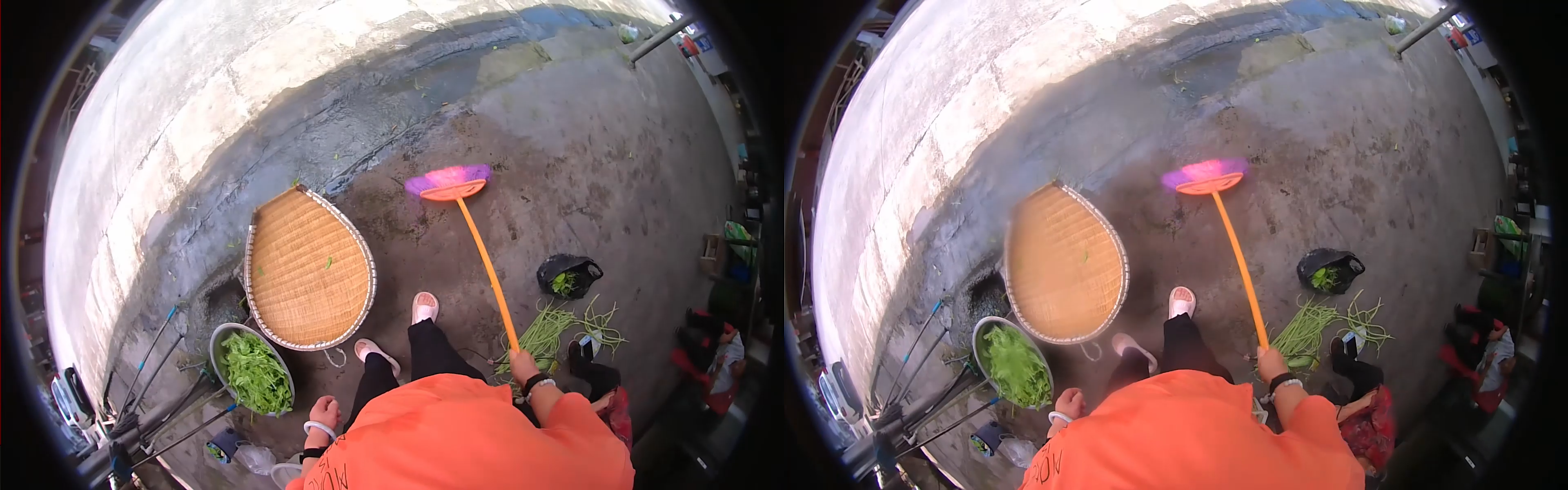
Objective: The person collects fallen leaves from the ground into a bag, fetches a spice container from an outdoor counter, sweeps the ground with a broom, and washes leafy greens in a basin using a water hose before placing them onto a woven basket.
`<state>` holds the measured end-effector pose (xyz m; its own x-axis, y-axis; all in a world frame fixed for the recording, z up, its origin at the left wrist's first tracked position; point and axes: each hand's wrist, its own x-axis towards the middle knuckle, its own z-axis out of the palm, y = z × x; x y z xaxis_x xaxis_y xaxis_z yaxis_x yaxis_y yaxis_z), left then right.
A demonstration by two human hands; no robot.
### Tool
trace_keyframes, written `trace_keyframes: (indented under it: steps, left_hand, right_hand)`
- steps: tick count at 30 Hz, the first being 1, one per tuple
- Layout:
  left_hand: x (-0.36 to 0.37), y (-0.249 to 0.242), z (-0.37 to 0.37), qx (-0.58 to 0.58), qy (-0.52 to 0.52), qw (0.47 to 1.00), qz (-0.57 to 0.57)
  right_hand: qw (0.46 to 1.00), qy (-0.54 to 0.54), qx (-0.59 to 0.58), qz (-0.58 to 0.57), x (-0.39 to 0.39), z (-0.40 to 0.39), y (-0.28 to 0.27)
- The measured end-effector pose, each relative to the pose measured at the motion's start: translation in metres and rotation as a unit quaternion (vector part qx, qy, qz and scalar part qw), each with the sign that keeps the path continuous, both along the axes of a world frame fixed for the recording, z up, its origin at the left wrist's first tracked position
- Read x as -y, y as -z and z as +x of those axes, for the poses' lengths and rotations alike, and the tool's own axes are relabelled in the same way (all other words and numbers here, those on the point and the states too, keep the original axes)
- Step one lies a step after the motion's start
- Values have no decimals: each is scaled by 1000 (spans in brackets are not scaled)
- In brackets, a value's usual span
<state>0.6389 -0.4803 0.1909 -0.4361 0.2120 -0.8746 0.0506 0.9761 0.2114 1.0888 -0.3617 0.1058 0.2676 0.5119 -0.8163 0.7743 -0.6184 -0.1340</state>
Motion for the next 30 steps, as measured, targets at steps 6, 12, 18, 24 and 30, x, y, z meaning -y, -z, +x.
trace_keyframes:
  steps: [6, 12, 18, 24, 30]
  left_hand:
    - [-4, 2, -7, -6, 13, 1000, 3]
    - [-9, 0, -2, -8, -27, 997, 76]
    - [-3, 0, 14, -1, 8, 1000, 7]
    - [12, 1, 14, -42, -25, 998, 35]
    - [19, 3, 9, -38, -48, 995, 75]
  right_hand:
    - [980, 104, -132, 103, -257, -68, 2]
    - [976, 103, -162, 108, -105, -26, 11]
    - [995, -42, -85, -34, 69, 37, -7]
    - [985, -97, -66, 130, -78, -55, 65]
    - [969, -218, -11, 114, -100, -54, -4]
